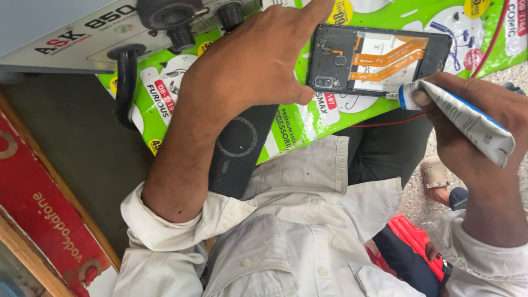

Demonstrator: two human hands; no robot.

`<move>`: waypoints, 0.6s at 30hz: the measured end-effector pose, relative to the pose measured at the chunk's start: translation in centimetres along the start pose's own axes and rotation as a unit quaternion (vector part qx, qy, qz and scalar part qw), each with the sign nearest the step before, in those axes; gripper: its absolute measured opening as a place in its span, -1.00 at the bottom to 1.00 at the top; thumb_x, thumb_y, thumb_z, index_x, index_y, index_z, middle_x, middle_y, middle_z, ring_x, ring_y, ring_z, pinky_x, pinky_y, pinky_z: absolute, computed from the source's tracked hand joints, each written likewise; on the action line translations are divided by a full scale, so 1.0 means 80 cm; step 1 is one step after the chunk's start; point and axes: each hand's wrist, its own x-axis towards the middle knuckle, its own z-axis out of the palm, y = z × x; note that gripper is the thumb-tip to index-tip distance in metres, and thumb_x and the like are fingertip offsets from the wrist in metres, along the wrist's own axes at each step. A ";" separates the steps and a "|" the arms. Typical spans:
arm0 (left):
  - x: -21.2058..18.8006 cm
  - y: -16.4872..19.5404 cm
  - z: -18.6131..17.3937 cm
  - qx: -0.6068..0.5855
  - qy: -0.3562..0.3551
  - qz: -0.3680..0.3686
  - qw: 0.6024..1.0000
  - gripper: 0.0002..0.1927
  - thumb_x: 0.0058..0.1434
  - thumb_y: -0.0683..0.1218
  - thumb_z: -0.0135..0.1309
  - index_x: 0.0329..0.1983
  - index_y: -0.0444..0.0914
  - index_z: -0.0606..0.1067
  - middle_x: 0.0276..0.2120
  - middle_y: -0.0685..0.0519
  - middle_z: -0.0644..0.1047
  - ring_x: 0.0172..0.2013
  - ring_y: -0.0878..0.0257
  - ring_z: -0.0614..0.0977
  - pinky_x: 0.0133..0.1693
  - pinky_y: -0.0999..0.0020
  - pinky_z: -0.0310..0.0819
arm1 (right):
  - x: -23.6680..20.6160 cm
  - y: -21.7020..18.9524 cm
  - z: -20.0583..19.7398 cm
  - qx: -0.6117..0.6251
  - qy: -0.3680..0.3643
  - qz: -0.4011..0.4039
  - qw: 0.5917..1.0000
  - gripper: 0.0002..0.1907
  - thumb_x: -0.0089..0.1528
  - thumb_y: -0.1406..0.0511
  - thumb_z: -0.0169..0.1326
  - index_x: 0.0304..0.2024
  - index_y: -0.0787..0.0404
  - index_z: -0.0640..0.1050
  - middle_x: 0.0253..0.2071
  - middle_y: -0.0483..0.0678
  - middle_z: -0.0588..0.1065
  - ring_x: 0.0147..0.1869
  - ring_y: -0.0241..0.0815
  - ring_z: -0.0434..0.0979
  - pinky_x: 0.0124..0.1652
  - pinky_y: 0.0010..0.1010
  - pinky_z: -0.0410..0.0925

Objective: The person cleans the back of a disassembled smartphone with a sponge, then uses a screwdriver and a prying tool to remove screws and pry open the casing. They apply adhesive from a tube around the edges and place a new back cover onto the phone.

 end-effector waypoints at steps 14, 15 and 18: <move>0.003 0.002 -0.005 0.011 0.016 0.030 0.999 0.06 -0.15 -0.02 0.55 0.38 -0.28 0.22 0.01 -0.30 0.56 0.05 -0.28 0.56 0.03 -0.05 0.48 | -0.005 0.015 -0.029 -0.016 -0.056 0.083 0.995 -0.91 0.41 0.45 0.24 -0.04 0.37 0.62 -0.27 0.17 0.56 -0.25 -0.01 0.62 -0.21 -0.34 0.42; 0.002 0.002 -0.005 0.015 0.029 0.049 0.998 0.06 -0.16 -0.01 0.56 0.37 -0.28 0.23 0.06 -0.29 0.55 0.08 -0.29 0.55 0.05 -0.05 0.48 | -0.007 0.019 -0.029 -0.005 -0.054 0.080 0.995 -0.92 0.44 0.45 0.22 -0.03 0.37 0.62 -0.25 0.17 0.57 -0.23 -0.04 0.63 -0.18 -0.37 0.43; 0.002 0.000 -0.004 0.003 0.014 0.028 1.000 0.07 -0.14 -0.02 0.56 0.40 -0.27 0.23 0.10 -0.29 0.52 0.14 -0.27 0.52 0.10 -0.05 0.45 | -0.012 0.030 -0.030 0.006 -0.056 0.067 0.996 -0.93 0.50 0.45 0.19 -0.02 0.40 0.60 -0.21 0.15 0.57 -0.18 -0.10 0.63 -0.12 -0.42 0.45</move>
